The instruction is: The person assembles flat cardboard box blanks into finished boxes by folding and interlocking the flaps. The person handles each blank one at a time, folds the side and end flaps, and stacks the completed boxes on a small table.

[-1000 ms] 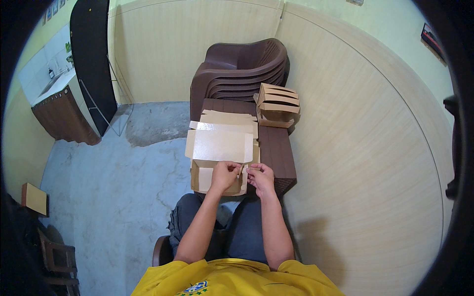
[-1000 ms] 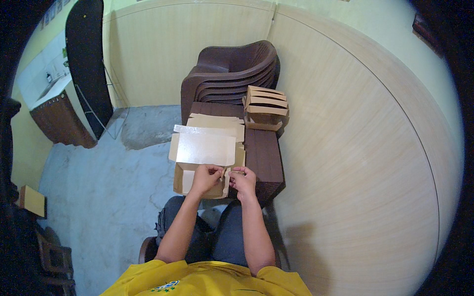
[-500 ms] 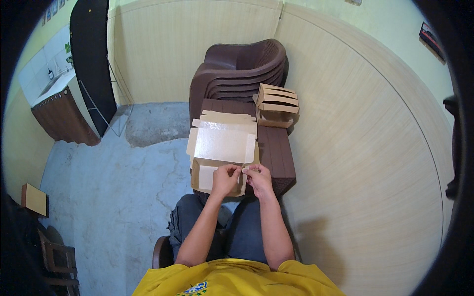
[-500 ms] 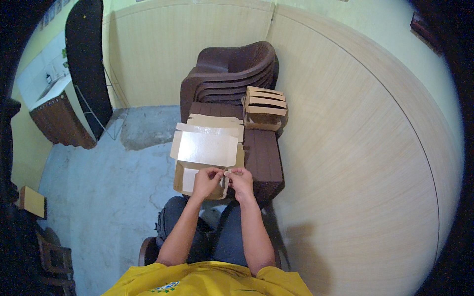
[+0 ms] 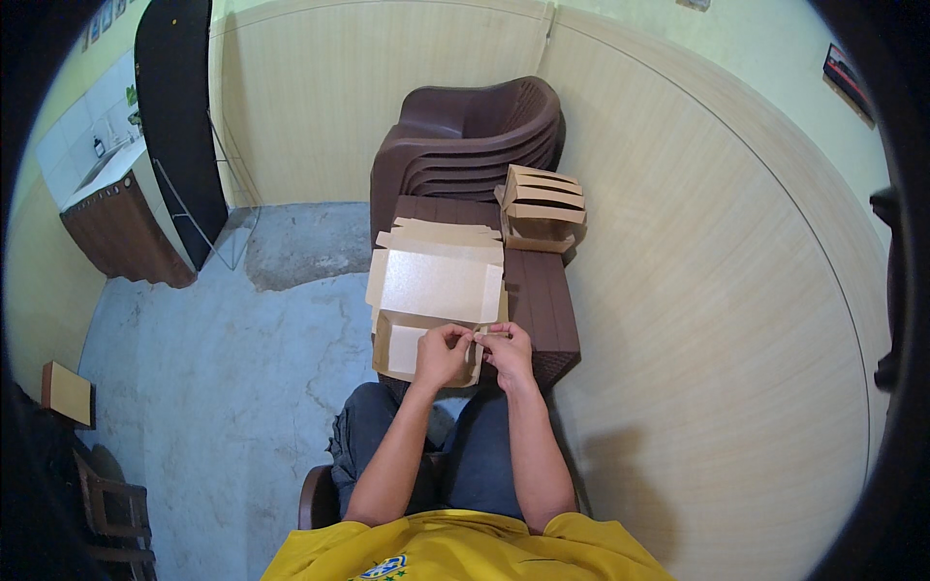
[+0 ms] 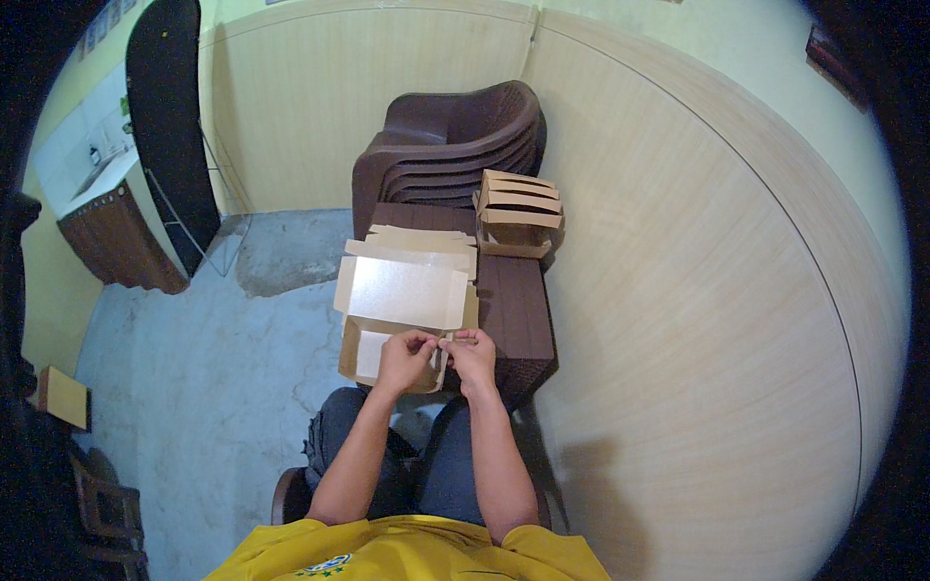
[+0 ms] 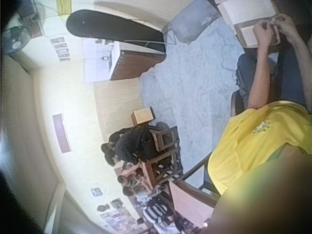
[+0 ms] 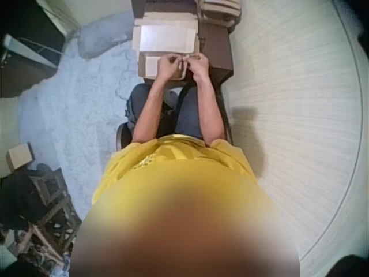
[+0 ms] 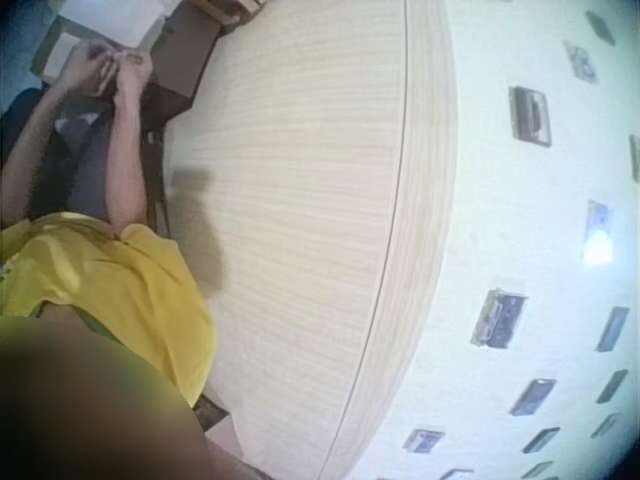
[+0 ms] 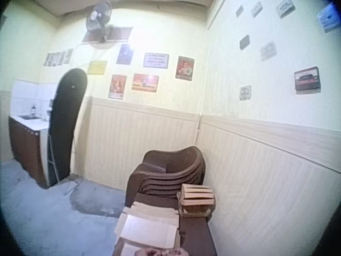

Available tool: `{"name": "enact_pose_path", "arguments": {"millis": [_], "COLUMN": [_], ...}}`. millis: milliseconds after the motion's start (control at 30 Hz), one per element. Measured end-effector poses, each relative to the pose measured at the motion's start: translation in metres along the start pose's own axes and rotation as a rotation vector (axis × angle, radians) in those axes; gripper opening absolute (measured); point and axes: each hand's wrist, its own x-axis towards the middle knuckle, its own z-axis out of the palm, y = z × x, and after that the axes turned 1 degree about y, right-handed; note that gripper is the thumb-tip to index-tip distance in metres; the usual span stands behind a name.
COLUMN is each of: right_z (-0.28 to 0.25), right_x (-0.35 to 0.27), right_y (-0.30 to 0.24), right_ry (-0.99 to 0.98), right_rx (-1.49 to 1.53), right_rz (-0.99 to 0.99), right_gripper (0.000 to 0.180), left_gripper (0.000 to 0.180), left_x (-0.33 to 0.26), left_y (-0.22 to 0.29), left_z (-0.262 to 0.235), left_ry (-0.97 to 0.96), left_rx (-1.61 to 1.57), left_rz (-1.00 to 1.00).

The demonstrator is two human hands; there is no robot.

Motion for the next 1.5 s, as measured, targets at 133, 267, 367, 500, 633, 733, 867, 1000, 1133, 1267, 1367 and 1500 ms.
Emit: {"name": "enact_pose_path", "arguments": {"millis": [133, 267, 367, 500, 633, 733, 867, 1000, 1133, 1267, 1367, 1500], "right_z": [-0.001, -0.002, -0.004, -0.003, -0.001, 0.002, 0.006, 0.005, 0.004, 0.006, 0.006, 0.004], "right_x": [0.000, 0.000, -0.001, 0.001, 0.005, 0.008, 0.010, 0.012, 0.015, 0.027, 0.031, 0.029], "right_y": [0.004, 0.001, 0.001, 0.005, 0.009, 0.009, 0.010, 0.012, 0.011, -0.002, -0.011, -0.017], "right_ry": [-0.015, -0.040, -0.073, -0.059, -0.058, -0.044, 0.009, 0.009, 0.069, 0.122, 0.057, -0.054], "right_rx": [0.070, 0.040, 0.122, 0.113, 0.102, 0.070, 0.047, -0.001, -0.172, -0.206, -0.162, -0.044], "right_rz": [-0.021, -0.035, -0.035, -0.054, -0.079, -0.113, -0.210, -0.182, -0.345, -0.516, -0.553, -0.567], "right_gripper": [0.031, 0.023, 0.017, 0.016, 0.016, 0.018, 0.025, 0.032, 0.032, 0.033, 0.030, 0.032], "left_gripper": [0.018, 0.021, 0.022, 0.023, 0.024, 0.025, 0.027, 0.033, 0.035, 0.039, 0.037, 0.027], "left_x": [0.003, 0.006, 0.007, 0.005, -0.001, -0.002, -0.004, -0.007, -0.011, -0.023, -0.036, -0.034], "left_y": [-0.007, -0.013, -0.014, -0.008, 0.000, 0.003, 0.002, -0.001, -0.004, -0.001, 0.011, 0.042], "left_z": [-0.002, 0.000, 0.004, 0.006, -0.001, -0.005, -0.008, -0.013, -0.012, -0.013, -0.019, -0.045], "left_ry": [-0.075, -0.058, -0.027, -0.020, -0.070, -0.118, -0.137, -0.236, -0.241, -0.338, -0.377, -0.197], "left_rx": [-0.066, -0.129, -0.161, -0.128, 0.009, 0.051, 0.101, 0.031, 0.044, 0.093, 0.051, 0.025], "left_rz": [-0.071, -0.021, -0.031, 0.003, -0.063, -0.078, 0.049, 0.018, 0.146, 0.223, 0.187, 0.195]}}
